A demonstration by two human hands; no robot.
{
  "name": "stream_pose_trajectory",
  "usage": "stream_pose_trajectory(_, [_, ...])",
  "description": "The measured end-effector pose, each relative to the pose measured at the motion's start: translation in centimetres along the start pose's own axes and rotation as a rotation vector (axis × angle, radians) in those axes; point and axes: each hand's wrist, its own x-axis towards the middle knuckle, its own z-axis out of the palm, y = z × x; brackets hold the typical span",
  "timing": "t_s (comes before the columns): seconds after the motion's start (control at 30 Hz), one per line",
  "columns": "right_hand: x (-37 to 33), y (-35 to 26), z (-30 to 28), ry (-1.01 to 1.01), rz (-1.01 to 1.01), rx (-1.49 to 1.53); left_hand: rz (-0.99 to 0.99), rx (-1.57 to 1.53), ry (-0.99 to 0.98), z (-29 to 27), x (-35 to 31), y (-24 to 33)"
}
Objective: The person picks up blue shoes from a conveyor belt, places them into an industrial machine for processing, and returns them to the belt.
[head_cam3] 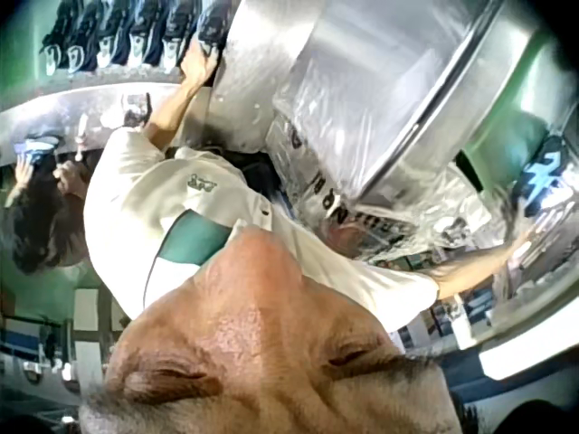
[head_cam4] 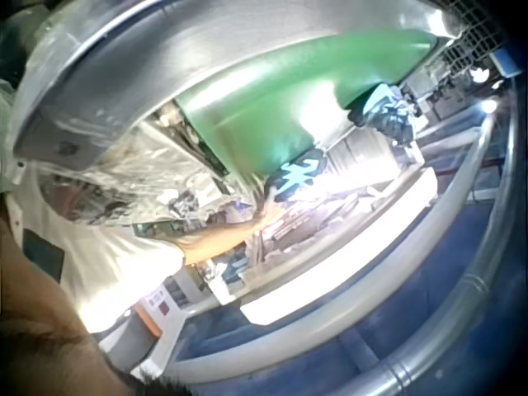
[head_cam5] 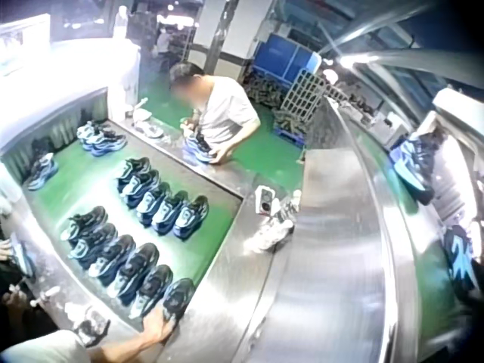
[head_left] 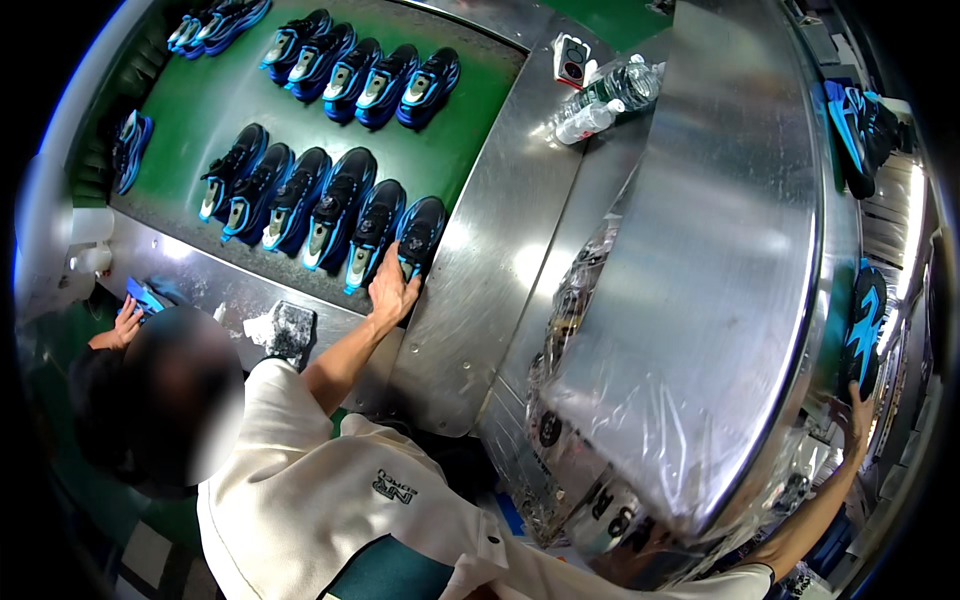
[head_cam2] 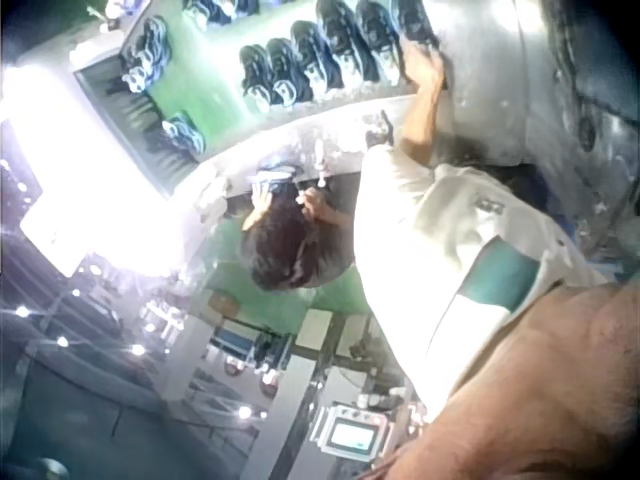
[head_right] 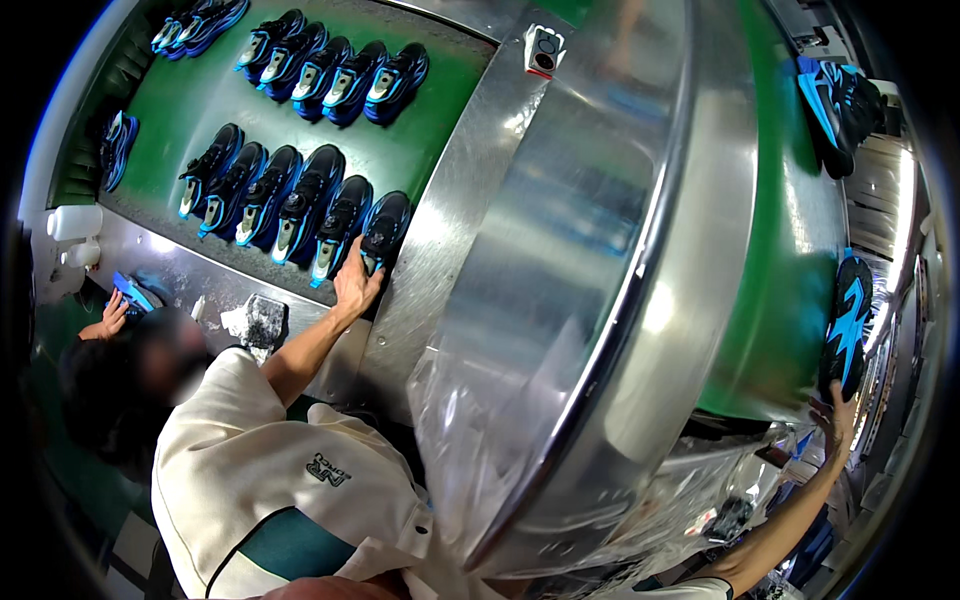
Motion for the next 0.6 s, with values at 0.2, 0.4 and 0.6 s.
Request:
stream_pose_trajectory(0.2, [-6.9,-10.2,1.9,0.025,-0.336,0.201,-0.144,0.024,-0.105,0.3,0.0,0.0])
stream_pose_trajectory(0.4, [-11.7,-13.8,3.1,0.459,-0.370,-0.020,0.354,-0.004,-0.154,-0.5,-1.6,0.6])
stream_pose_trajectory(0.6, [-30.2,-7.8,1.4,0.927,-0.652,-0.162,0.248,-0.679,-1.127,-7.0,-16.6,15.4])
